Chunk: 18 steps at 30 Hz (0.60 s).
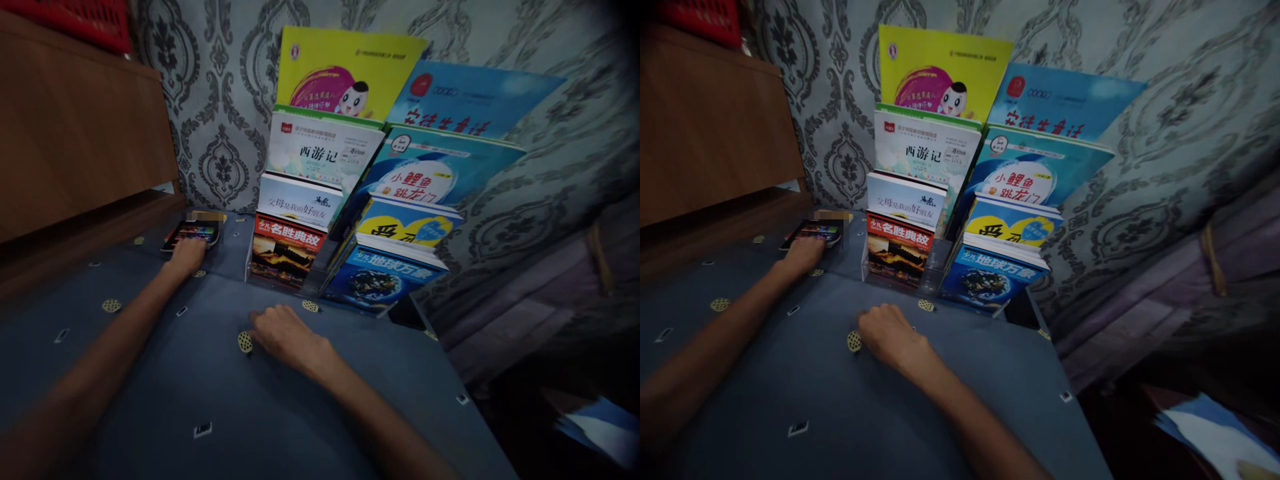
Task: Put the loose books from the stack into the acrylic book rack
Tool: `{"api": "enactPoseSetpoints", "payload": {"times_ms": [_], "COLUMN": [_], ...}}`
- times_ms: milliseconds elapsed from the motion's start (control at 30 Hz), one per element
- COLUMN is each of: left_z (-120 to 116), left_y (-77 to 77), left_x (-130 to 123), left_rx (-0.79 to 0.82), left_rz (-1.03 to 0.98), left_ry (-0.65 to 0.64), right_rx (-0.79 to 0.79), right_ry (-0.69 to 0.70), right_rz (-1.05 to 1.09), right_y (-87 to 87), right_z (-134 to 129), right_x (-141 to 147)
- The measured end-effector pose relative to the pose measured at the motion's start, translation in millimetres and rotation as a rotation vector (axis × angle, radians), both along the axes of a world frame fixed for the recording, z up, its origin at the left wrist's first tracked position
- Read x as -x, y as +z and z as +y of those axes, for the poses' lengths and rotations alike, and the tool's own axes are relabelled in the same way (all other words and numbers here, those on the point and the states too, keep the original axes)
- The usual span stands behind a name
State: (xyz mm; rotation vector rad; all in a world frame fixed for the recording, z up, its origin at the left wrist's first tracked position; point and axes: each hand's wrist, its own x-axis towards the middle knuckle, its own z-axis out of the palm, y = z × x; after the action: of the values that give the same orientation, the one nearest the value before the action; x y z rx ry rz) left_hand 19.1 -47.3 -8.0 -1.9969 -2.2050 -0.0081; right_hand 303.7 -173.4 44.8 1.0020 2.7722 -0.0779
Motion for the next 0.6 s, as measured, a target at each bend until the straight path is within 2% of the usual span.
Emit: {"api": "enactPoseSetpoints", "payload": {"times_ms": [300,467,533,600], "left_z": [-30.8,-29.8,-22.8,-15.7], "left_y": [4.2,21.2,28.8,30.1], "left_x": [-35.2,-46.7,-38.0,-21.5], "left_rx": [0.121,0.218,0.231,0.152], "left_rz": [-0.008,-0.010,0.000,0.006], "left_ry": [-0.174,-0.272,-0.256,-0.104], "right_rx": [-0.065,-0.126,-0.141,-0.144], "right_ry": [-0.060,-0.098,-0.112,-0.119], "right_rz": [0.167,0.207,0.232,0.256], "right_y": [-46.2,-64.0,-68.2,-69.3], "right_z": [-0.8,-8.1,-9.6,-10.2], "right_x": [-17.0,-17.6,-16.9,-16.5]}}
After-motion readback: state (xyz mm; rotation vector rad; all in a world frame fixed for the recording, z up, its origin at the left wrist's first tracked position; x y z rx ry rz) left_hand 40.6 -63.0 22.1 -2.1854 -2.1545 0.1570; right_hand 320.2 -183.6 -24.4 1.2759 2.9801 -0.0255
